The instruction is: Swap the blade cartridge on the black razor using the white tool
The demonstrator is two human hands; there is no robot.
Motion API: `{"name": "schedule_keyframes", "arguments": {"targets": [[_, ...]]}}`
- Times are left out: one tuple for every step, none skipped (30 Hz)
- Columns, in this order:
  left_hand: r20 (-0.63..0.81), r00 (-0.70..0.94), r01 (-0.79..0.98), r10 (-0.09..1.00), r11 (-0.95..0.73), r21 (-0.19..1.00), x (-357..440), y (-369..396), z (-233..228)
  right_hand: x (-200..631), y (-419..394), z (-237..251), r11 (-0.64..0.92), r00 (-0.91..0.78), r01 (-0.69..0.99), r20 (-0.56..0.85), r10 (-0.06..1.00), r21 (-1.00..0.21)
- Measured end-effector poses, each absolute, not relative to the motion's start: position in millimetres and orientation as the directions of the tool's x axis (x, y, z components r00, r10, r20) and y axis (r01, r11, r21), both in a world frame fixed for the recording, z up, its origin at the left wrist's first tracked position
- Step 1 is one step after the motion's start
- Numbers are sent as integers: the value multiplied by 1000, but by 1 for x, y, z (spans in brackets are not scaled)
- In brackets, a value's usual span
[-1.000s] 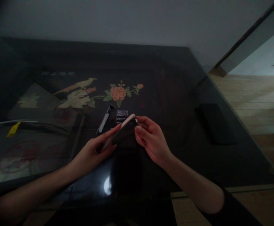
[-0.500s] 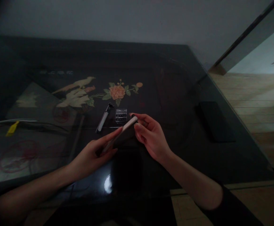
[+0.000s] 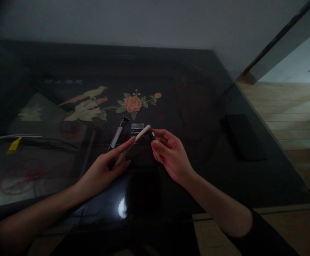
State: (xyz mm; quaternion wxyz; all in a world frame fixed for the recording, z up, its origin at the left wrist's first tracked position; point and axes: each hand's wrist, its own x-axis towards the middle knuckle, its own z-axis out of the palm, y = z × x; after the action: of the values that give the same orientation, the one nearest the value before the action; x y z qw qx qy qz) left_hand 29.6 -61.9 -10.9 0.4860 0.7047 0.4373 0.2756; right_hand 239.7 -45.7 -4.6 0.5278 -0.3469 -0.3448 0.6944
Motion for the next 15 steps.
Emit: {"name": "schedule_keyframes", "arguments": {"targets": [[-39, 462, 348, 886, -141, 927, 29, -62, -11, 240, -46, -5, -204, -204, -497, -115, 972, -844], [-38, 463, 345, 886, -140, 928, 29, -61, -11, 240, -46, -5, -204, -206, -499, -114, 972, -842], [-34, 467, 338, 884, -143, 930, 30, -62, -12, 240, -45, -5, -205, -205, -501, -115, 972, -841], [-27, 474, 329, 880, -148, 933, 30, -62, -12, 240, -45, -5, -208, -205, -502, -118, 972, -840], [-18, 483, 319, 875, -156, 935, 30, -63, -13, 240, -45, -5, -210, -203, -502, -122, 971, -839], [-12, 491, 312, 871, -163, 936, 30, -63, -13, 240, -45, -4, -213, -200, -501, -127, 972, -839], [-9, 498, 308, 867, -167, 937, 31, -64, -13, 239, -45, -4, -214, -196, -502, -131, 972, -838], [-8, 503, 306, 864, -169, 937, 31, -65, -13, 239, -44, -3, -215, -193, -503, -134, 972, -837], [-9, 508, 304, 862, -169, 937, 31, -66, -13, 239, -44, -3, -213, -188, -503, -134, 973, -837], [-12, 515, 302, 857, -168, 938, 31, -67, -13, 238, -44, -3, -209, -182, -500, -134, 974, -840], [-16, 525, 297, 851, -166, 940, 31, -69, -13, 238, -44, -3, -206, -175, -494, -135, 975, -845], [-21, 538, 290, 843, -162, 943, 31, -70, -12, 238, -43, -2, -202, -169, -486, -135, 976, -850], [-27, 551, 282, 834, -156, 946, 31, -71, -12, 238, -43, -2, -198, -164, -477, -134, 977, -856], [-33, 562, 274, 826, -149, 950, 31, -72, -11, 238, -43, -2, -197, -161, -469, -136, 978, -861], [-40, 571, 266, 820, -139, 954, 31, -73, -11, 239, -43, -2, -197, -159, -462, -138, 978, -865]]}}
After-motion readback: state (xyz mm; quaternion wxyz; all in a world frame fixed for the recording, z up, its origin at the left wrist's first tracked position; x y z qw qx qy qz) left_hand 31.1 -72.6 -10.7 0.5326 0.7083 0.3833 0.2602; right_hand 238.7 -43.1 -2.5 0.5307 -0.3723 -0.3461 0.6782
